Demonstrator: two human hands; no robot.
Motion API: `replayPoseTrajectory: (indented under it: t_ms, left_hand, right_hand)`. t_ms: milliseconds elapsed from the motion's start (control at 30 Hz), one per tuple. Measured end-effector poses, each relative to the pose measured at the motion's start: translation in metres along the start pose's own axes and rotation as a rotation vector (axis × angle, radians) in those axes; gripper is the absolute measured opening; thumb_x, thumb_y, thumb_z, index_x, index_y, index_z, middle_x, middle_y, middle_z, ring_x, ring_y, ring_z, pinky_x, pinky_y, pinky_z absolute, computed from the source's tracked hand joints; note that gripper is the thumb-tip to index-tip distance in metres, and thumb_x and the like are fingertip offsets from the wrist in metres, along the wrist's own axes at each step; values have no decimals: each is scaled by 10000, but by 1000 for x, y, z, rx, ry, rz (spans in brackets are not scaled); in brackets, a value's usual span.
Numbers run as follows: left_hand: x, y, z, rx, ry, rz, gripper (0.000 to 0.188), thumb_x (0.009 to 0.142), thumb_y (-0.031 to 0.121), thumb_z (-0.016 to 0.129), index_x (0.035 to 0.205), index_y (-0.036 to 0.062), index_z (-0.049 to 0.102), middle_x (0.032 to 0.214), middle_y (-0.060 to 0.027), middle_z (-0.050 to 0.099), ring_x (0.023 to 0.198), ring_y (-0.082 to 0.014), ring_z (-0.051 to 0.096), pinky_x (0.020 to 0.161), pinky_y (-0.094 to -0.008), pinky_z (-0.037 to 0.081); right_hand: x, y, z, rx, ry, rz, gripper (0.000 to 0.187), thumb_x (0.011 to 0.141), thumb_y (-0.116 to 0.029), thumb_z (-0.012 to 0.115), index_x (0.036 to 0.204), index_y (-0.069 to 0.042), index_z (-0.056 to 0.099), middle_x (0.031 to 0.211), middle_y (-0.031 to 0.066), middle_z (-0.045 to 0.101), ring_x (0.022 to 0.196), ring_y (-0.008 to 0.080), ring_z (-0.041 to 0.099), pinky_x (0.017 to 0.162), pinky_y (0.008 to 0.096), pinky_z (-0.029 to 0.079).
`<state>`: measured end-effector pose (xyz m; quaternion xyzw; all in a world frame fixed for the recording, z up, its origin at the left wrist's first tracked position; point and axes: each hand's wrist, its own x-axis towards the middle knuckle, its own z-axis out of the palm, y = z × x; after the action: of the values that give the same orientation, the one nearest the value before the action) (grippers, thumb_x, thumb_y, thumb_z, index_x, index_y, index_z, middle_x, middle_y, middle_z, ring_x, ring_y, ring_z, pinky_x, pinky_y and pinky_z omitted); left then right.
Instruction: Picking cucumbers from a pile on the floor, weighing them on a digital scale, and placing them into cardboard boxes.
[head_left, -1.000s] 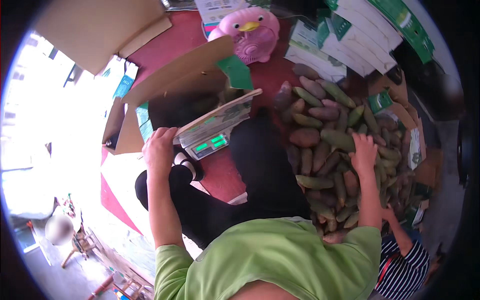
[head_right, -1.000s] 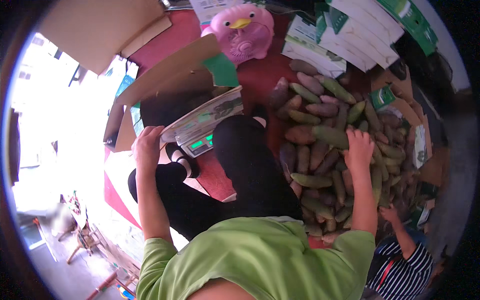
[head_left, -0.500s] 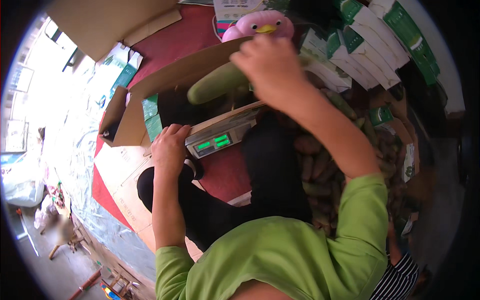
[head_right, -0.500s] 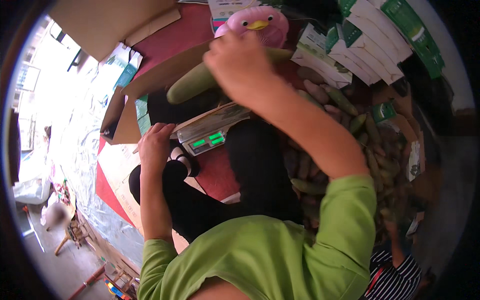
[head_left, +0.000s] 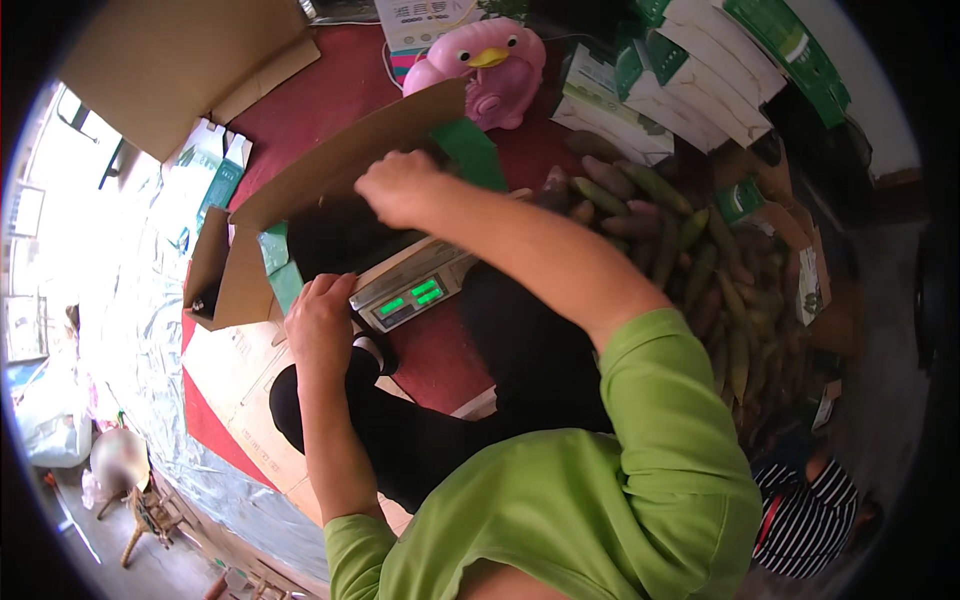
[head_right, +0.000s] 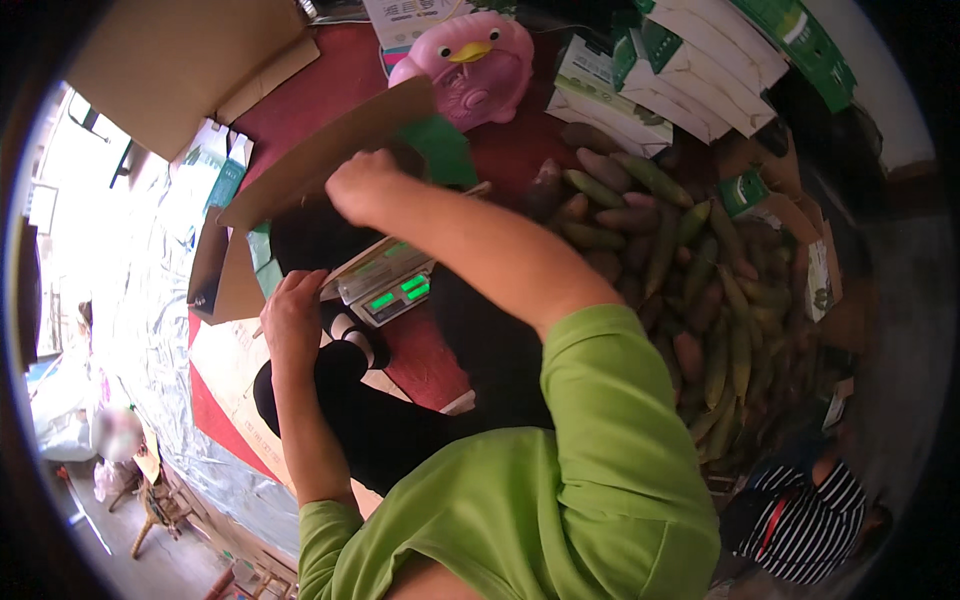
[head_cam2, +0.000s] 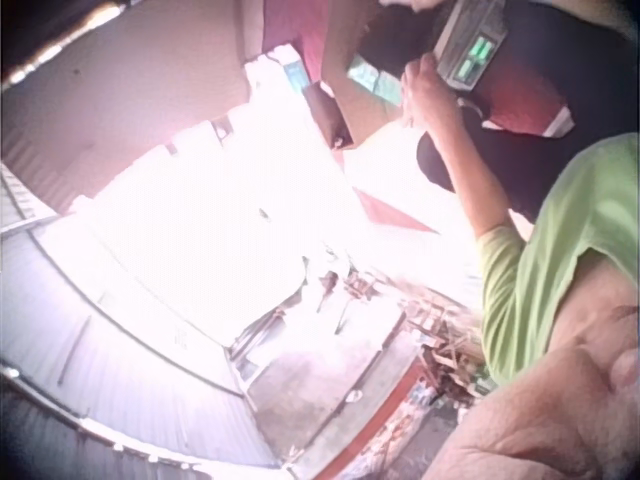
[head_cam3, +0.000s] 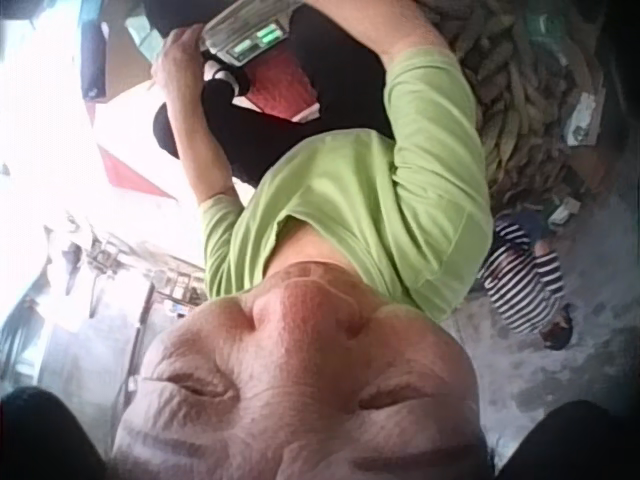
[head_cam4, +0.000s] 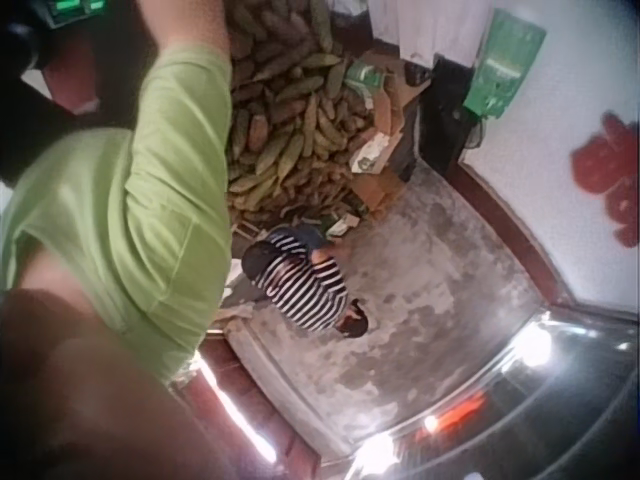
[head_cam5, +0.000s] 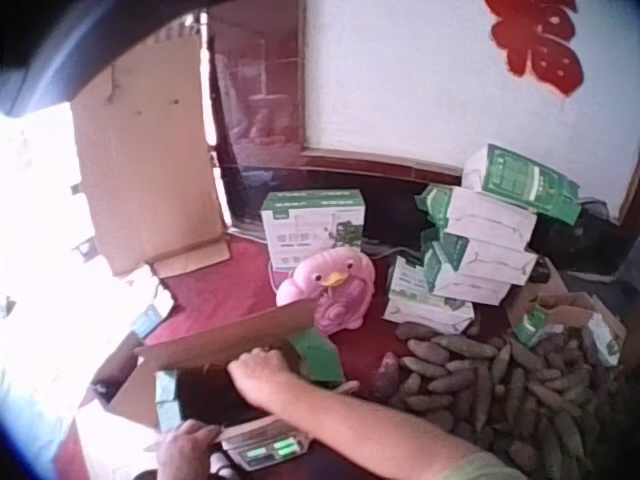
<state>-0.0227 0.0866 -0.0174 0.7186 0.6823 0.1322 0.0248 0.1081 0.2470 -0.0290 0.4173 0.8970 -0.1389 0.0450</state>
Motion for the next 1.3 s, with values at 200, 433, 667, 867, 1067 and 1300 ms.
replayPoseTrajectory:
  t_ms: [200, 433, 667, 867, 1067, 1300]
  left_hand:
    - [2, 3, -2, -10, 26, 23, 193, 763, 77, 559, 922, 129, 657, 856, -20, 604, 831, -217, 595, 725, -344, 470]
    - [4, -2, 0, -17, 51, 39, 182, 719, 94, 576, 884, 132, 644, 836, -6, 582, 798, -190, 581, 686, -316, 472]
    - [6, -5, -3, -75, -38, -12, 204, 742, 82, 574, 925, 118, 656, 871, -5, 599, 822, -197, 583, 716, -320, 472]
    - [4, -10, -2, -92, -29, 6, 205, 730, 105, 572, 920, 114, 651, 865, -7, 594, 833, -187, 578, 710, -317, 469]
    - [4, -8, -2, -111, -17, 26, 190, 731, 108, 575, 905, 111, 649, 864, -6, 594, 825, -188, 574, 714, -312, 465]
    - [2, -8, 0, -88, -26, 8, 194, 733, 91, 583, 911, 119, 655, 871, -5, 599, 835, -186, 578, 719, -315, 463]
  right_hand:
    - [21, 44, -9, -103, -290, 56, 250, 747, -69, 610, 989, -54, 671, 1056, 161, 638, 1023, 326, 597, 845, 415, 491]
    - [64, 30, 33, -375, -578, 87, 301, 749, -77, 634, 1048, -68, 673, 1083, 123, 650, 1051, 277, 605, 855, 381, 488]
    - [83, 59, 96, -703, -586, 75, 303, 840, -178, 575, 1128, -112, 643, 1186, 82, 587, 1100, 277, 544, 867, 436, 439]
    - [82, 67, 111, -754, -627, 91, 362, 918, -266, 444, 1241, -148, 557, 1289, 92, 503, 1190, 298, 448, 894, 469, 414]
    - [69, 95, 108, -600, -617, 94, 342, 913, -157, 435, 1238, -137, 538, 1178, 130, 587, 1082, 306, 573, 871, 425, 470]
    - [57, 77, 94, -569, -543, -77, 306, 844, -122, 542, 1140, -128, 617, 1112, 129, 624, 1024, 290, 611, 865, 408, 486]
